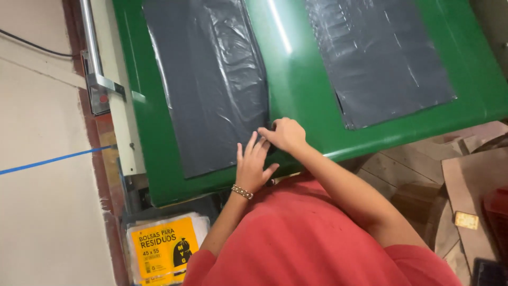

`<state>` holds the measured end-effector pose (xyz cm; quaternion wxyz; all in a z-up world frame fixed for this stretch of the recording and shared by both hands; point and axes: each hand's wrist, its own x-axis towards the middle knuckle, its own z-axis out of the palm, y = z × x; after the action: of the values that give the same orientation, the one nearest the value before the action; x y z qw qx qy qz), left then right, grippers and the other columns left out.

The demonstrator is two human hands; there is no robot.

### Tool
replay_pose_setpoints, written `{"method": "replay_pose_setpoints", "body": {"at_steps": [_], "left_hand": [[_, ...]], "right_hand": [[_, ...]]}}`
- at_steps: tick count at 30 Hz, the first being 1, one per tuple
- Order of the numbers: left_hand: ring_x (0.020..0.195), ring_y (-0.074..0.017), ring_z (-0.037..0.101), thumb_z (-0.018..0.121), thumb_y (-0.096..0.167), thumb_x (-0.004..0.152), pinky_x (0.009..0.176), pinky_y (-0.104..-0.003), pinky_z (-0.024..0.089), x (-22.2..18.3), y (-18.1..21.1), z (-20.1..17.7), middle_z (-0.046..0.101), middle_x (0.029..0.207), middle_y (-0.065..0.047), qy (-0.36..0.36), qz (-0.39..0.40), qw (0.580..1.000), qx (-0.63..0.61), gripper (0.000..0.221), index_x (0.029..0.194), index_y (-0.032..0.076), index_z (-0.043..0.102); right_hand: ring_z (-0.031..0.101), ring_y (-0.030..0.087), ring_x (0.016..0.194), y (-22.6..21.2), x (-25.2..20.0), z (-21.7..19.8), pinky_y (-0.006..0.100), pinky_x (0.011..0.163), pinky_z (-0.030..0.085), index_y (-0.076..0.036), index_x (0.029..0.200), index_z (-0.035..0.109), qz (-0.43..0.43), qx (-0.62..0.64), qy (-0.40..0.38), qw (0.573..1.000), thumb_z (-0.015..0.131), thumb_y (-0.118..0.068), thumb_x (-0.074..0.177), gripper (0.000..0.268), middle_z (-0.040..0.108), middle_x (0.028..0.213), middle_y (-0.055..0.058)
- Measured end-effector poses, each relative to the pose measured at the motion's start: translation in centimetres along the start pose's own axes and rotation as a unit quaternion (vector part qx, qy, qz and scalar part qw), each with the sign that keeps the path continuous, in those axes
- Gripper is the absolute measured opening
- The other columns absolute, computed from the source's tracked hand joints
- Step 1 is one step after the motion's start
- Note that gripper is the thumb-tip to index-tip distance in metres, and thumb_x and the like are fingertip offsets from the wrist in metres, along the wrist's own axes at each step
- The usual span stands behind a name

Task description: Folding plastic bags coming off a conveyor belt and placing them into a storage crate.

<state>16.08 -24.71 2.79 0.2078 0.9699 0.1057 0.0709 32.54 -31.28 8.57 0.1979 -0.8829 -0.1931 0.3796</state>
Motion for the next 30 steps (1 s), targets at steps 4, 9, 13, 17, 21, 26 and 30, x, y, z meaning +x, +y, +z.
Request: {"method": "replay_pose_setpoints", "body": {"at_steps": [4,9,13,17,21,26,30], "left_hand": [[0.149,-0.0264,0.032,0.075,0.049,0.079,0.112,-0.063,0.031,-0.3,-0.7,0.9,0.043,0.154,-0.002,0.082,0.009,0.997,-0.001,0.076,0.141,0.016,0.047],[0.138,-0.0312,0.045,0.082,0.057,0.066,0.095,-0.047,0.052,-0.8,-2.7,-1.0,0.049,0.147,-0.006,0.167,-0.004,0.983,0.074,0.087,0.135,0.014,0.051],[0.120,-0.0229,0.054,0.080,0.032,0.058,0.070,-0.039,0.054,-4.2,-7.4,-2.0,0.055,0.125,0.004,0.207,-0.123,0.947,0.214,0.066,0.119,0.022,0.059],[0.109,-0.0149,0.059,0.060,0.019,0.069,0.070,-0.032,0.049,-9.3,-12.9,-2.5,0.060,0.107,0.011,0.194,-0.134,0.940,0.244,0.043,0.110,0.030,0.064],[0.103,-0.0231,0.062,0.068,0.011,0.065,0.073,-0.038,0.049,-9.7,-8.1,-11.9,0.069,0.105,0.002,0.121,-0.108,0.984,0.068,0.036,0.100,0.019,0.065],[0.105,-0.0244,0.070,0.067,0.002,0.079,0.097,-0.037,0.053,-5.2,-7.8,-17.9,0.075,0.106,-0.008,0.146,-0.025,0.968,-0.203,0.012,0.088,0.010,0.068],[0.102,-0.0250,0.073,0.070,0.000,0.077,0.090,-0.035,0.053,3.0,-13.7,-18.5,0.078,0.099,-0.001,0.174,-0.062,0.944,-0.274,0.020,0.088,0.016,0.072]], "right_hand": [[0.067,0.042,0.105,1.4,0.3,2.8,0.054,0.089,0.054,-0.005,0.115,0.049,-0.048,-0.063,0.122,0.989,0.064,-0.047,0.085,0.054,0.067,0.107,0.023],[0.063,0.049,0.112,0.2,-0.9,1.3,0.058,0.094,0.052,-0.003,0.143,0.032,-0.056,0.029,0.122,0.991,0.064,-0.021,0.089,0.066,0.065,0.117,0.033],[0.060,0.055,0.111,-0.8,-5.1,-0.5,0.060,0.093,0.051,-0.017,0.155,0.026,-0.096,0.098,0.152,0.979,0.064,-0.014,0.085,0.080,0.062,0.116,0.040],[0.052,0.055,0.121,-0.7,-7.3,-2.6,0.056,0.098,0.052,-0.023,0.155,0.035,-0.108,0.183,0.156,0.965,0.064,-0.006,0.084,0.078,0.051,0.138,0.035],[0.052,0.016,0.132,2.7,-8.2,-4.1,0.028,0.109,0.038,-0.021,0.149,0.045,-0.075,0.237,0.103,0.963,0.065,-0.016,0.079,0.073,0.053,0.149,0.003],[0.060,0.023,0.049,5.0,-5.4,-7.1,0.028,0.043,0.051,-0.007,0.122,0.069,0.055,0.471,-0.102,0.874,0.062,-0.009,0.089,0.034,0.064,0.086,0.015],[0.071,0.026,0.055,3.1,3.4,-10.2,0.035,0.042,0.058,-0.003,0.114,0.067,0.037,0.479,-0.136,0.866,0.057,-0.039,0.095,0.042,0.073,0.097,0.029]]}}
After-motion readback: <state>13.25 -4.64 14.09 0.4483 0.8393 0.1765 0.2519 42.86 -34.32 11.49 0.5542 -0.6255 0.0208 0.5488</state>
